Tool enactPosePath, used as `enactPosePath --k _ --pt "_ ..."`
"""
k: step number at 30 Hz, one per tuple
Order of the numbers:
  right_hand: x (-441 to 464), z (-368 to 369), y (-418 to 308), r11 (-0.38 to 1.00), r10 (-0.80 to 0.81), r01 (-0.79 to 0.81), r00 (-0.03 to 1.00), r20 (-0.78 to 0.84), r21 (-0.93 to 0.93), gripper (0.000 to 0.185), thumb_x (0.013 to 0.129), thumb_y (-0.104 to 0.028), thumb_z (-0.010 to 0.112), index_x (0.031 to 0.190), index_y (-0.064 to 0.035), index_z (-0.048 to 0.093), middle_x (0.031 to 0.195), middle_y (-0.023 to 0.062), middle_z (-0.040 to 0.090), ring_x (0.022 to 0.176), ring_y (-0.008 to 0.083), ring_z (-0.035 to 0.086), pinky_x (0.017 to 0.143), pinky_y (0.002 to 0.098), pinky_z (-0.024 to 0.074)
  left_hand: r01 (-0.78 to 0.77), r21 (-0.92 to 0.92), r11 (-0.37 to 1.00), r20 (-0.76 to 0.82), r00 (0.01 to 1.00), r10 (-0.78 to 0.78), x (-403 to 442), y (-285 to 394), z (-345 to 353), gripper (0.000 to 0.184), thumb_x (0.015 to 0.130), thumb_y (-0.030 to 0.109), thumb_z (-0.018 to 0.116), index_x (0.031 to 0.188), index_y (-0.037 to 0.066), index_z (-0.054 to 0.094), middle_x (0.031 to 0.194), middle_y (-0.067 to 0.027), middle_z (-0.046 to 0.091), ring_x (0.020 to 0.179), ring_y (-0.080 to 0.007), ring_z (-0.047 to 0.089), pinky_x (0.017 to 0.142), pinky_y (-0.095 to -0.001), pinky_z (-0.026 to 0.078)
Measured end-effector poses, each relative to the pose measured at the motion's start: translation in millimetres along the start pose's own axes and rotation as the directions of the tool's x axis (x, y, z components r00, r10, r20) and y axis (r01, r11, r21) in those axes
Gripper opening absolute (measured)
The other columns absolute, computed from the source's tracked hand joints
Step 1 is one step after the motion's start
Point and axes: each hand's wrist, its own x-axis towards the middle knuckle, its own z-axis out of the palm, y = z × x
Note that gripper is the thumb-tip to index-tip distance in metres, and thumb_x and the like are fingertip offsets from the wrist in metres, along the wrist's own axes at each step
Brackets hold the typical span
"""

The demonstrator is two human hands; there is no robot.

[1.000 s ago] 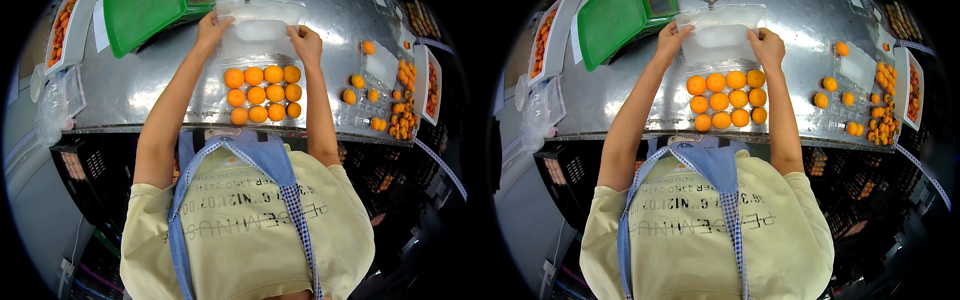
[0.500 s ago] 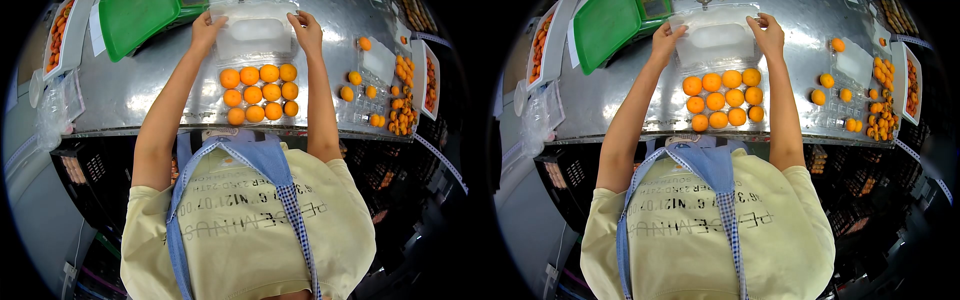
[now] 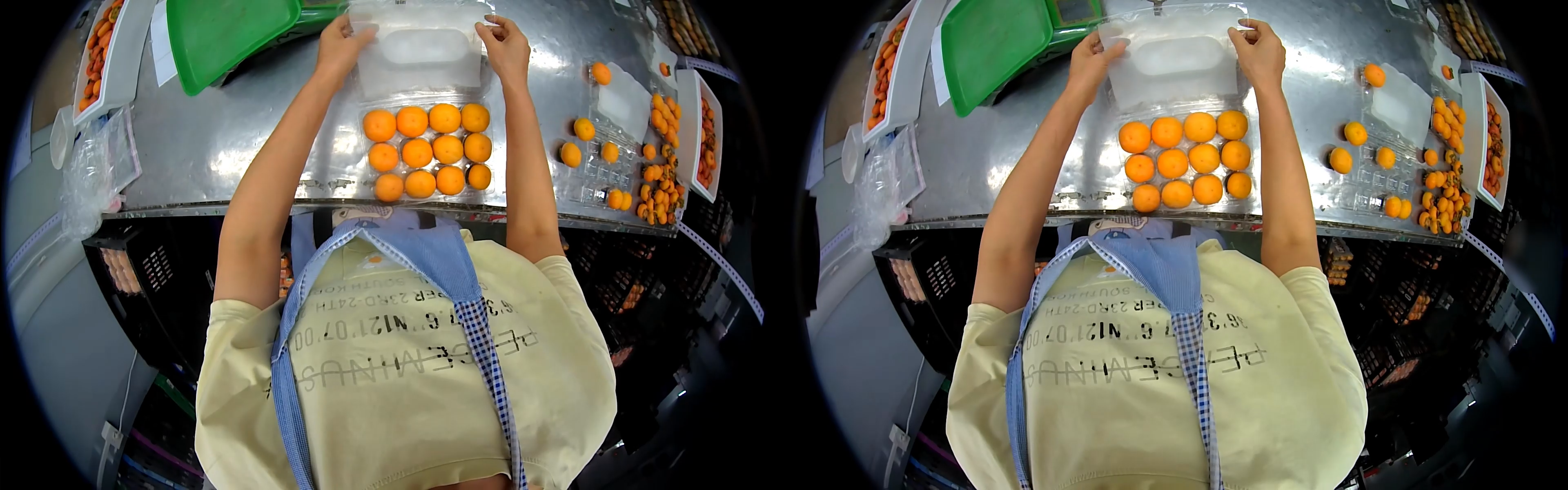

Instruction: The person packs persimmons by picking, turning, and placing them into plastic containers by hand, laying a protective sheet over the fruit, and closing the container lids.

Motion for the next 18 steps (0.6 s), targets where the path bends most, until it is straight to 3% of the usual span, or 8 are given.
enactPosePath --k 7,10,16,18 --pt "0.8 -3.3 -0.7 0.999 0.020 -0.021 1.000 0.021 0.043 0.038 0.075 -0.030 0.070 0.104 -0.0064 0.066 0.086 0.0080 0.069 0.077 0.0180 0.065 0.072 0.0289 0.0508 -0.032 -0.097 0.995 0.015 0.999 0.033 -0.1 -3.9 -3.1 0.030 0.082 0.014 0.069 0.107 0.001 0.060 0.092 -0.0027 0.065 0.080 -0.0108 0.060 0.071 -0.0237 0.047" --pt "-6.9 -12.7 -12.3 0.991 0.028 -0.032 0.999 0.026 0.128 0.037 0.076 -0.028 0.071 0.103 -0.0038 0.065 0.088 0.0087 0.068 0.079 0.0167 0.065 0.073 0.0273 0.0504 -0.122 0.014 0.992 -0.101 0.987 0.123 -7.6 -8.1 -6.2 0.024 0.082 0.016 0.069 0.100 0.001 0.063 0.085 -0.0007 0.063 0.073 -0.0067 0.056 0.066 -0.0208 0.043" --pt "-46.8 -63.0 -25.2 0.947 -0.008 -0.021 0.996 0.087 0.321 0.025 0.078 -0.016 0.071 0.097 -0.0005 0.063 0.091 0.0085 0.067 0.083 0.0132 0.061 0.074 0.0243 0.0476 -0.286 0.176 0.942 -0.048 0.953 0.298 -79.9 23.6 -3.0 0.014 0.082 0.013 0.069 0.091 0.004 0.063 0.082 0.0018 0.062 0.072 -0.0030 0.050 0.062 -0.0190 0.038" --pt "-70.5 -85.0 -14.2 0.951 -0.022 -0.023 0.990 0.139 0.309 0.022 0.077 -0.012 0.070 0.095 -0.0010 0.063 0.093 0.0082 0.066 0.084 0.0133 0.060 0.075 0.0248 0.0464 -0.475 0.229 0.850 0.054 0.878 0.476 -112.5 28.1 -2.9 0.013 0.079 0.008 0.068 0.090 0.005 0.063 0.088 -0.0035 0.063 0.080 -0.0111 0.056 0.071 -0.0238 0.042"
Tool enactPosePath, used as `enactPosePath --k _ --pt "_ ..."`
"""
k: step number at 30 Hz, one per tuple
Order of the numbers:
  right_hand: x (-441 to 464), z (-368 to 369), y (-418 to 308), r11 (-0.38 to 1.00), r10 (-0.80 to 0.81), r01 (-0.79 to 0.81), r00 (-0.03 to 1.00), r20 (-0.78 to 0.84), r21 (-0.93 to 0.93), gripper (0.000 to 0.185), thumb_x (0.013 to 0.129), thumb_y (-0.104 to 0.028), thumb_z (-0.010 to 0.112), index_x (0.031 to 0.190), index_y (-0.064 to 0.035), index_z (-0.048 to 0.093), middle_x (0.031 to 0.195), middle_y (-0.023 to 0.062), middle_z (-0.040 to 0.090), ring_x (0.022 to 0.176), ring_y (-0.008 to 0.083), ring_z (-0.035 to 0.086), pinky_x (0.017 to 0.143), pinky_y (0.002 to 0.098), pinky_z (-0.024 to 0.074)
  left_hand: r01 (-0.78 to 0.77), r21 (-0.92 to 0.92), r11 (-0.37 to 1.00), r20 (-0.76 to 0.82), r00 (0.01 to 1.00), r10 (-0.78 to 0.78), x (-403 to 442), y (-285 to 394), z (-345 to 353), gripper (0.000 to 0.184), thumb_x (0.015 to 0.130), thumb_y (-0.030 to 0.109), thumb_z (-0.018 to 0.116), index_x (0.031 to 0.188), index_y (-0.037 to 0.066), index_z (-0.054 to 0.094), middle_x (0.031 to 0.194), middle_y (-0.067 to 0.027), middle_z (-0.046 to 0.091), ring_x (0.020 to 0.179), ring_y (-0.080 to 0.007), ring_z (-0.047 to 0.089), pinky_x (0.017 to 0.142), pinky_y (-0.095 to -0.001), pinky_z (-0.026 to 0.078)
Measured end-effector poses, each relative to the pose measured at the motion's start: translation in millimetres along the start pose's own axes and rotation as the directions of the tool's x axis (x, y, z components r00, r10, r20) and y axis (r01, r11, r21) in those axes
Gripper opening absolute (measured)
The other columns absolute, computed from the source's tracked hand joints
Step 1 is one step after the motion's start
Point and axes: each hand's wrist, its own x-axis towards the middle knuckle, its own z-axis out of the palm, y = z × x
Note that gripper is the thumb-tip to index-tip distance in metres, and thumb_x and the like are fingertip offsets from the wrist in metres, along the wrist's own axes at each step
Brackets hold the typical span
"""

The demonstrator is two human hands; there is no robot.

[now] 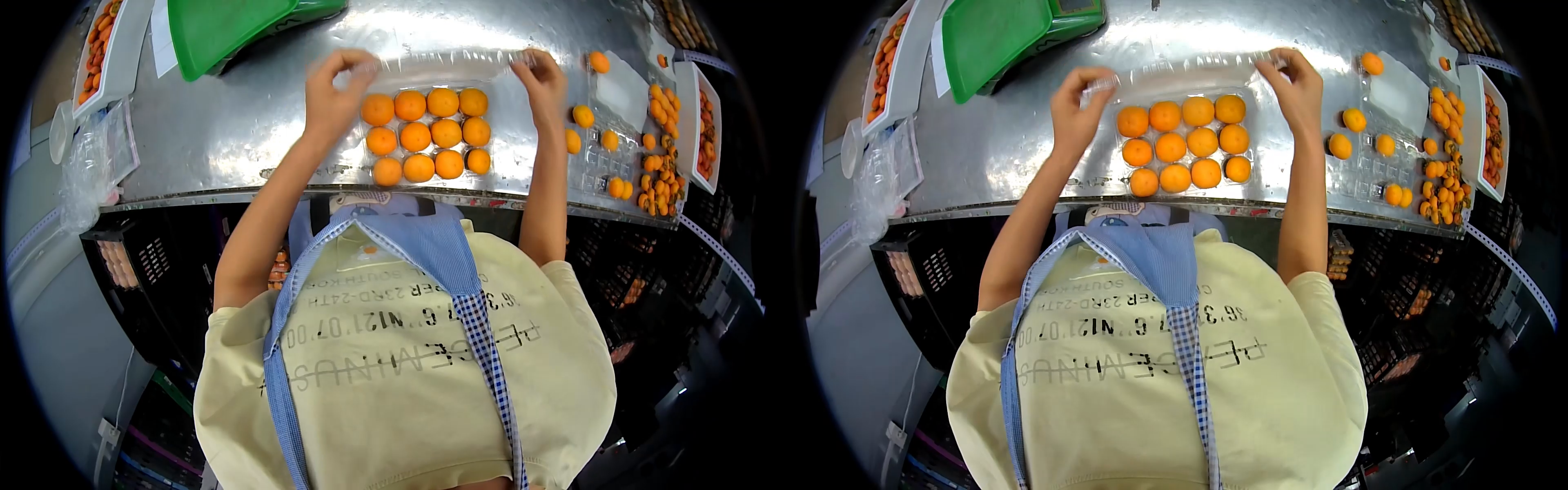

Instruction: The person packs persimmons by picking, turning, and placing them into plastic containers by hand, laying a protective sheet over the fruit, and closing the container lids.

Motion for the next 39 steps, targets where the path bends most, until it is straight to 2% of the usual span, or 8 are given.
enactPosePath --k 5,12,17,19,22,31,34,39 --pt "-77.5 -21.1 15.2 0.964 -0.241 0.251 0.964 0.116 -0.087 0.025 0.069 -0.003 0.068 0.094 -0.0034 0.062 0.105 0.0088 0.063 0.095 0.0187 0.056 0.081 0.0285 0.0435 -0.350 0.210 0.913 0.287 0.915 0.285 -64.6 9.7 -10.9 0.027 0.066 0.000 0.066 0.092 0.006 0.062 0.100 -0.0102 0.062 0.094 -0.0267 0.058 0.084 -0.0338 0.045" --pt "-143.2 -27.2 38.0 0.916 -0.136 0.205 0.968 0.213 -0.345 0.034 0.069 0.009 0.056 0.098 -0.0070 0.066 0.112 0.0120 0.057 0.106 0.0286 0.052 0.091 0.0353 0.0427 -0.494 0.426 0.758 0.575 0.795 0.195 -102.9 0.2 -20.1 0.035 0.067 -0.002 0.059 0.101 0.007 0.062 0.109 -0.0108 0.057 0.108 -0.0304 0.052 0.090 -0.0381 0.043" --pt "-151.0 -34.0 58.1 0.953 0.302 -0.288 0.925 0.233 -0.094 0.031 0.087 -0.010 0.054 0.117 -0.0025 0.055 0.108 0.0102 0.058 0.093 0.0185 0.059 0.081 0.0315 0.0486 0.044 0.373 0.927 0.348 0.919 -0.184 -129.1 -0.5 -24.4 0.041 0.072 0.007 0.067 0.111 0.010 0.056 0.119 -0.0155 0.053 0.110 -0.0284 0.051 0.090 -0.0361 0.044" --pt "-153.8 -26.7 44.1 0.860 0.511 -0.494 0.826 0.237 -0.130 0.035 0.092 -0.019 0.053 0.120 0.0011 0.051 0.106 0.0110 0.057 0.086 0.0157 0.061 0.075 0.0290 0.0511 0.465 0.181 0.867 0.294 0.816 -0.499 -134.5 3.1 -16.3 0.047 0.075 0.015 0.072 0.116 0.008 0.051 0.118 -0.0178 0.052 0.106 -0.0262 0.054 0.085 -0.0338 0.048" --pt "-156.5 -16.4 47.8 0.815 0.531 -0.577 0.777 0.338 0.046 0.042 0.093 -0.028 0.055 0.120 0.0048 0.049 0.103 0.0127 0.057 0.077 0.0150 0.062 0.069 0.0259 0.0527 0.661 0.002 0.750 0.375 0.695 -0.613 -137.8 -3.2 -10.0 0.056 0.077 0.009 0.072 0.124 0.007 0.042 0.115 -0.0141 0.051 0.090 -0.0162 0.057 0.079 -0.0295 0.050" --pt "-143.2 31.6 50.8 0.807 0.497 -0.500 0.863 0.097 0.314 0.036 0.088 -0.021 0.063 0.106 0.0071 0.052 0.090 0.0081 0.052 0.073 0.0155 0.060 0.062 0.0242 0.0552 0.552 -0.433 0.712 -0.167 0.728 -0.665 -115.0 -39.6 15.3 0.065 0.074 0.007 0.075 0.125 -0.009 0.038 0.114 -0.0223 0.052 0.097 -0.0241 0.058 0.079 -0.0288 0.053" --pt "-145.4 35.1 52.0 0.804 0.499 -0.498 0.862 0.086 0.327 0.037 0.088 -0.022 0.063 0.107 0.0074 0.051 0.091 0.0084 0.052 0.072 0.0155 0.060 0.062 0.0243 0.0551 0.727 -0.563 0.392 0.198 0.579 -0.791 -116.7 -35.6 23.9 0.052 0.080 0.009 0.070 0.117 -0.015 0.043 0.110 -0.0249 0.054 0.096 -0.0276 0.060 0.079 -0.0297 0.054" --pt "-144.6 33.7 49.9 0.810 0.506 -0.514 0.856 0.107 0.282 0.039 0.090 -0.022 0.060 0.112 0.0081 0.050 0.099 0.0109 0.051 0.079 0.0175 0.058 0.068 0.0274 0.0557 0.775 -0.595 0.214 0.330 0.478 -0.814 -103.7 -34.0 41.0 0.039 0.087 0.015 0.061 0.110 -0.014 0.049 0.104 -0.0230 0.057 0.099 -0.0302 0.061 0.089 -0.0338 0.052"
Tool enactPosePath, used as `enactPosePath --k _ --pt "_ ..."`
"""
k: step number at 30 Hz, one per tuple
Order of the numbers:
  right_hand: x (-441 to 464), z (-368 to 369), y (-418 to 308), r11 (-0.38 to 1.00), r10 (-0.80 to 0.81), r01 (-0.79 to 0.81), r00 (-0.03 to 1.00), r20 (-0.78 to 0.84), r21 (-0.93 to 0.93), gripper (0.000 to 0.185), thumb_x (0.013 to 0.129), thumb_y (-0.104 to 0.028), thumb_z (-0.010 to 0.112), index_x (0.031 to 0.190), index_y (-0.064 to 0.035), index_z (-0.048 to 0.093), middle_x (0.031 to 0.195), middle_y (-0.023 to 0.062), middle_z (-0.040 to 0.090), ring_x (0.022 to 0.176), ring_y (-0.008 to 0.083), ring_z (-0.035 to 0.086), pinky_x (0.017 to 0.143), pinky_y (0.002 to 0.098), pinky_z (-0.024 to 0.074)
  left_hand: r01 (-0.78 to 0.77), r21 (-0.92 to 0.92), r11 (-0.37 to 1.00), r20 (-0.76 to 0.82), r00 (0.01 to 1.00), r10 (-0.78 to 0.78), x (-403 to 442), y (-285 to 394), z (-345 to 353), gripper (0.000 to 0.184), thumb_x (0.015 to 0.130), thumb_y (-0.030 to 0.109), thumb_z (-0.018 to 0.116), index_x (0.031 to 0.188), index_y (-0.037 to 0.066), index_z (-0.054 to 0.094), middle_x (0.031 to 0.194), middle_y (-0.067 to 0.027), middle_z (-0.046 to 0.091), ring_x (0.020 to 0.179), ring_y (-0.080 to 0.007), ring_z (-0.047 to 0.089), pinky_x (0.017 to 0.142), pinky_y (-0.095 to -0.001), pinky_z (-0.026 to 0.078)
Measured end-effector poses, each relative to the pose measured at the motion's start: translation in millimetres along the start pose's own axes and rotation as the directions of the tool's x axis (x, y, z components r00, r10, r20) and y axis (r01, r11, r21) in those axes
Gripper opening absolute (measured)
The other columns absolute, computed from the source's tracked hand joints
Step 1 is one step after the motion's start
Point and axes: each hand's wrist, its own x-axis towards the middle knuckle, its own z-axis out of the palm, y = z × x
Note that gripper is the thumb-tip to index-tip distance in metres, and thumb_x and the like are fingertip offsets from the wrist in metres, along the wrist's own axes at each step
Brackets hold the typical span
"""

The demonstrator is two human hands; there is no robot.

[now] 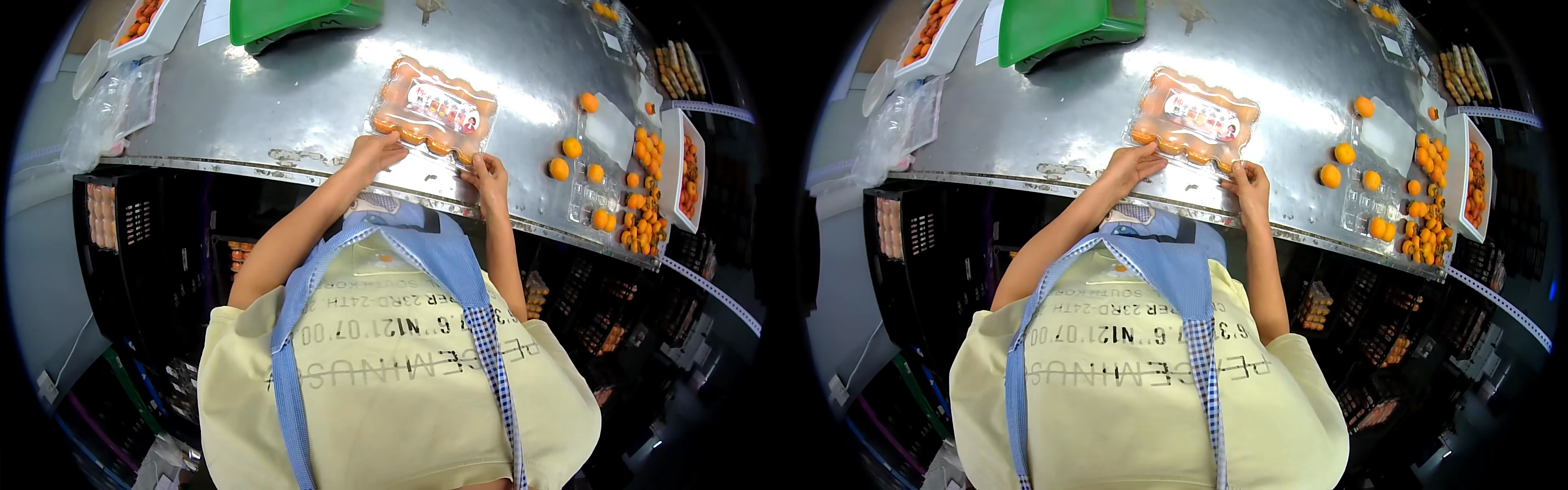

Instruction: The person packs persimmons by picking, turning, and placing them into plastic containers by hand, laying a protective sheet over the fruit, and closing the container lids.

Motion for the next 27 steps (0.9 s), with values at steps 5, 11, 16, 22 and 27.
enactPosePath --k 5,11,16,22,27 --pt "-1.1 2.5 -1.2 1.000 0.020 -0.020 1.000 -0.009 0.012 0.039 0.090 -0.022 0.060 0.112 0.0086 0.049 0.100 0.0118 0.051 0.080 0.0177 0.058 0.070 0.0279 0.0560 -0.032 0.019 0.999 -0.093 0.995 0.034 -0.3 0.7 9.1 0.031 0.088 0.009 0.057 0.107 -0.015 0.051 0.101 -0.0238 0.059 0.093 -0.0309 0.063 0.085 -0.0345 0.055" --pt "-11.2 5.9 -0.8 0.959 0.060 -0.056 0.998 -0.006 0.277 0.042 0.089 -0.021 0.062 0.111 0.0116 0.048 0.103 0.0158 0.054 0.089 0.0231 0.061 0.080 0.0297 0.0554 -0.059 0.018 0.998 -0.188 0.980 0.062 -2.2 -0.5 19.0 0.025 0.085 0.003 0.054 0.101 -0.016 0.051 0.095 -0.0256 0.060 0.084 -0.0331 0.065 0.075 -0.0355 0.058" --pt "-30.2 20.4 -4.5 0.765 0.293 -0.378 0.925 0.242 0.521 0.041 0.087 -0.018 0.064 0.108 0.0132 0.049 0.103 0.0204 0.056 0.098 0.0305 0.060 0.089 0.0344 0.0527 -0.102 -0.030 0.994 -0.172 0.980 0.096 -9.4 4.2 28.4 0.027 0.084 0.006 0.054 0.099 -0.017 0.052 0.092 -0.0258 0.061 0.083 -0.0342 0.065 0.074 -0.0363 0.057" --pt "-11.9 44.4 11.5 0.743 0.265 -0.291 0.955 0.133 0.603 0.024 0.087 -0.015 0.063 0.098 0.0048 0.056 0.092 0.0138 0.061 0.085 0.0205 0.062 0.074 0.0276 0.0550 -0.091 -0.003 0.996 -0.193 0.977 0.088 -12.9 2.7 29.5 0.026 0.084 0.006 0.054 0.098 -0.016 0.053 0.091 -0.0261 0.062 0.084 -0.0339 0.066 0.074 -0.0361 0.057" --pt "-8.2 43.5 16.2 0.749 0.292 -0.276 0.954 0.074 0.603 0.016 0.088 -0.013 0.061 0.095 0.0005 0.057 0.083 0.0114 0.063 0.073 0.0142 0.062 0.064 0.0194 0.0538 -0.064 0.006 0.998 -0.197 0.978 0.064 -12.4 1.7 29.3 0.026 0.084 0.007 0.054 0.099 -0.015 0.054 0.093 -0.0257 0.062 0.085 -0.0321 0.066 0.074 -0.0349 0.057"
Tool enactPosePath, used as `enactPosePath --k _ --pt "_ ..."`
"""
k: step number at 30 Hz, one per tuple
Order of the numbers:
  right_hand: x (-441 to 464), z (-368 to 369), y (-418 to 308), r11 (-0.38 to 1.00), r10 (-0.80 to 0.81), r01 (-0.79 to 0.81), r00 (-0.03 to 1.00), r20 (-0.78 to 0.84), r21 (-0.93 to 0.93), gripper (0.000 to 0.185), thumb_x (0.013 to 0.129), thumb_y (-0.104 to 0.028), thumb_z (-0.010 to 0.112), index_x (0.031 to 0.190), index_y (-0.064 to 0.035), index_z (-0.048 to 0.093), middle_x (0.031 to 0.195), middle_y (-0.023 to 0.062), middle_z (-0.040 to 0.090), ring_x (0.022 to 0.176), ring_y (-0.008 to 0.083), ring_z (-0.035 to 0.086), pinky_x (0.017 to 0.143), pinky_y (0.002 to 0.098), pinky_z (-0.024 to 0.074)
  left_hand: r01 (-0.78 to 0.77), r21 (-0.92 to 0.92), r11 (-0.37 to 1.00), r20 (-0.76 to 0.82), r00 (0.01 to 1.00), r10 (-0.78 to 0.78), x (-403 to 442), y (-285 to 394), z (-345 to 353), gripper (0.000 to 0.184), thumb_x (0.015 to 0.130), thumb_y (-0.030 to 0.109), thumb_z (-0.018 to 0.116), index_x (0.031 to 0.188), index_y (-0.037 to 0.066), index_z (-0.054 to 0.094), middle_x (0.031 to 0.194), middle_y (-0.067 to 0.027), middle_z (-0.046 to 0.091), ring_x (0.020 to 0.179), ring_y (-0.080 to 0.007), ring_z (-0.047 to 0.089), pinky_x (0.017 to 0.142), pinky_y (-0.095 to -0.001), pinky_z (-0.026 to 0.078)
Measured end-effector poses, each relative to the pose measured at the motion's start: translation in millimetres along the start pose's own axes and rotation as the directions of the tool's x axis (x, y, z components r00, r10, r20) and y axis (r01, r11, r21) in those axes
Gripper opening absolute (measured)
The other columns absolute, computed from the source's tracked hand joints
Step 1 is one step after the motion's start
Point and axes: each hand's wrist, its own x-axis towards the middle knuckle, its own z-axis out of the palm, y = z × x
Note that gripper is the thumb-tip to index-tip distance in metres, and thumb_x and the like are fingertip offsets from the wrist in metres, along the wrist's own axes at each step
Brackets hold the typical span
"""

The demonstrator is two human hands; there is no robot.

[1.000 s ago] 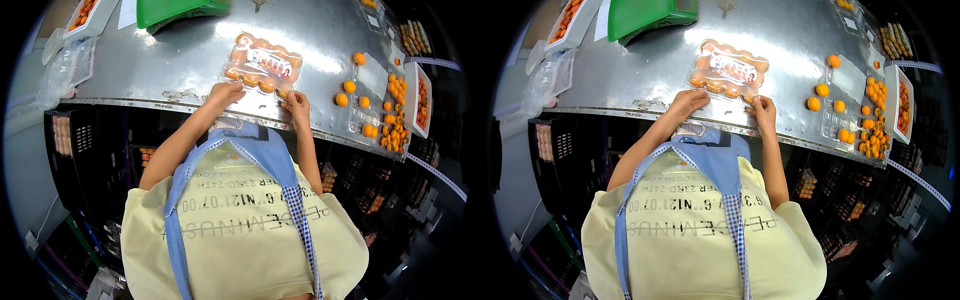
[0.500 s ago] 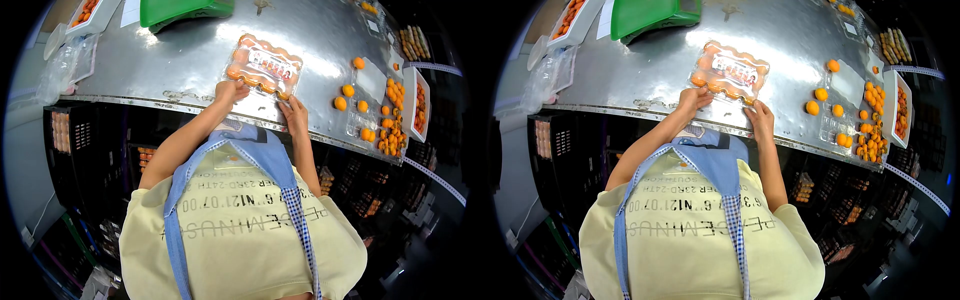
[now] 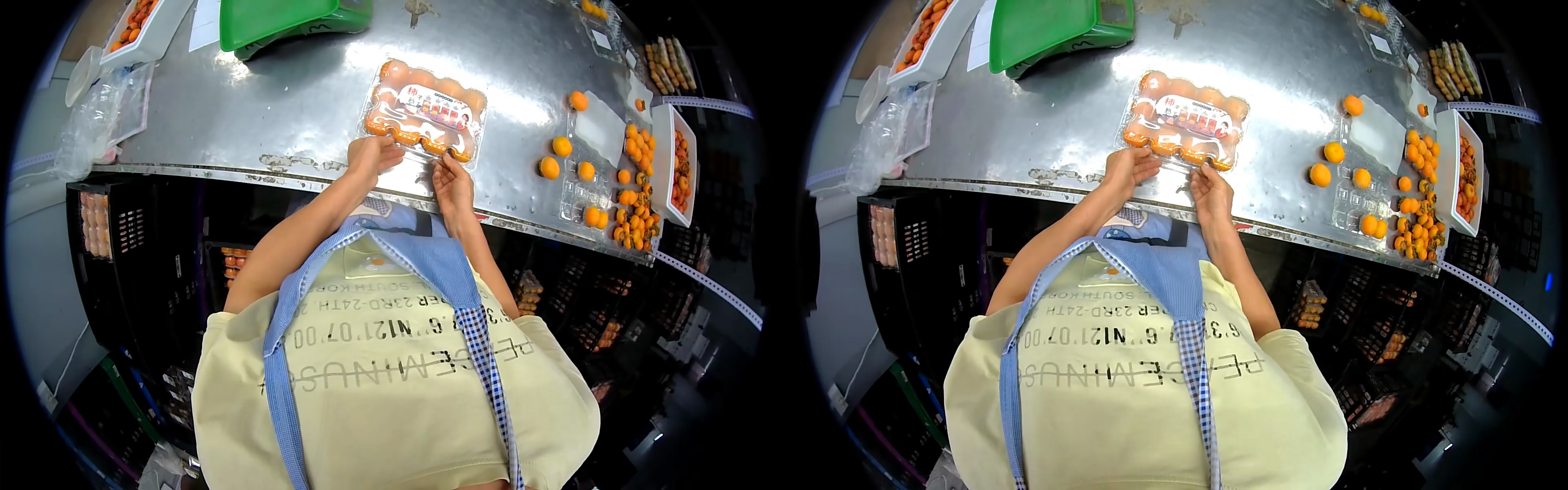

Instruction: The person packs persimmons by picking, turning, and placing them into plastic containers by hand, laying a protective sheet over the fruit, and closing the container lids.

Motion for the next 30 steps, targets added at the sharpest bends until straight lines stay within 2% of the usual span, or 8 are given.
enactPosePath --k 3,5,8,12,15,19,25,30 --pt "-4.4 1.3 -3.8 0.995 0.068 -0.067 0.998 0.006 -0.067 0.020 0.087 -0.015 0.062 0.098 0.0011 0.058 0.084 0.0107 0.064 0.070 0.0126 0.061 0.057 0.0183 0.0508 0.095 0.095 0.991 0.079 0.992 -0.103 8.5 1.5 -13.7 0.027 0.085 0.013 0.058 0.095 -0.012 0.057 0.088 -0.0236 0.064 0.078 -0.0295 0.067 0.068 -0.0335 0.058" --pt "-16.9 0.4 -24.7 0.959 0.185 -0.166 0.981 0.061 -0.229 0.024 0.087 -0.017 0.063 0.098 0.0025 0.059 0.084 0.0097 0.064 0.068 0.0113 0.060 0.054 0.0181 0.0482 0.075 0.455 0.887 0.182 0.967 -0.176 2.9 28.2 -35.4 0.031 0.085 0.020 0.060 0.095 -0.009 0.059 0.087 -0.0193 0.064 0.077 -0.0283 0.067 0.065 -0.0330 0.058" --pt "-26.3 -18.3 -77.4 0.596 0.244 -0.052 0.962 0.119 -0.802 0.028 0.087 -0.024 0.061 0.097 0.0026 0.063 0.087 0.0104 0.065 0.070 0.0123 0.060 0.058 0.0201 0.0481 -0.038 0.698 0.715 0.167 0.980 -0.111 12.7 59.7 -70.7 0.036 0.087 0.029 0.060 0.093 -0.007 0.062 0.081 -0.0158 0.065 0.068 -0.0233 0.067 0.056 -0.0306 0.057" --pt "-1.5 -17.4 -84.4 0.608 -0.357 0.322 0.927 0.113 -0.726 0.028 0.088 -0.028 0.060 0.083 -0.0009 0.066 0.071 0.0048 0.062 0.059 0.0102 0.056 0.053 0.0208 0.0443 -0.277 0.672 0.686 0.154 0.959 0.236 44.9 64.2 -63.5 0.036 0.089 0.036 0.056 0.097 0.001 0.063 0.077 -0.0089 0.062 0.063 -0.0148 0.061 0.054 -0.0276 0.054" --pt "42.0 -37.9 -87.3 0.495 -0.179 0.255 0.965 0.191 -0.831 0.027 0.090 -0.027 0.058 0.078 -0.0025 0.062 0.062 -0.0004 0.052 0.055 0.0086 0.048 0.050 0.0231 0.0380 -0.318 0.748 0.582 0.214 0.946 0.242 78.6 55.9 -44.5 0.036 0.081 0.034 0.063 0.090 0.000 0.066 0.078 -0.0112 0.066 0.058 -0.0161 0.059 0.053 -0.0302 0.051" --pt "57.5 -44.9 -93.4 0.626 -0.072 0.184 0.981 0.179 -0.757 0.022 0.090 -0.025 0.059 0.091 -0.0036 0.063 0.069 -0.0025 0.053 0.057 0.0058 0.047 0.051 0.0207 0.0392 -0.356 0.792 0.496 0.261 0.932 0.253 96.6 56.4 -37.8 0.034 0.075 0.031 0.063 0.065 -0.002 0.066 0.058 -0.0158 0.062 0.046 -0.0225 0.061 0.049 -0.0346 0.051" --pt "55.8 -33.7 -106.6 0.680 0.044 0.145 0.970 0.238 -0.718 0.012 0.088 -0.019 0.060 0.087 -0.0075 0.061 0.073 -0.0006 0.060 0.060 0.0078 0.054 0.052 0.0193 0.0398 -0.234 0.761 0.605 0.213 0.971 0.107 70.9 72.1 -28.7 0.022 0.069 0.013 0.056 0.063 -0.007 0.064 0.057 -0.0187 0.061 0.050 -0.0266 0.063 0.046 -0.0377 0.052" --pt "58.4 -43.8 -101.1 0.691 0.055 0.176 0.954 0.294 -0.701 0.011 0.088 -0.015 0.060 0.080 -0.0073 0.058 0.068 -0.0010 0.057 0.056 0.0078 0.051 0.051 0.0186 0.0374 -0.193 0.827 0.527 0.154 0.981 0.117 63.2 69.6 -31.7 0.030 0.072 0.018 0.058 0.077 -0.011 0.064 0.070 -0.0226 0.064 0.054 -0.0282 0.064 0.047 -0.0386 0.052"
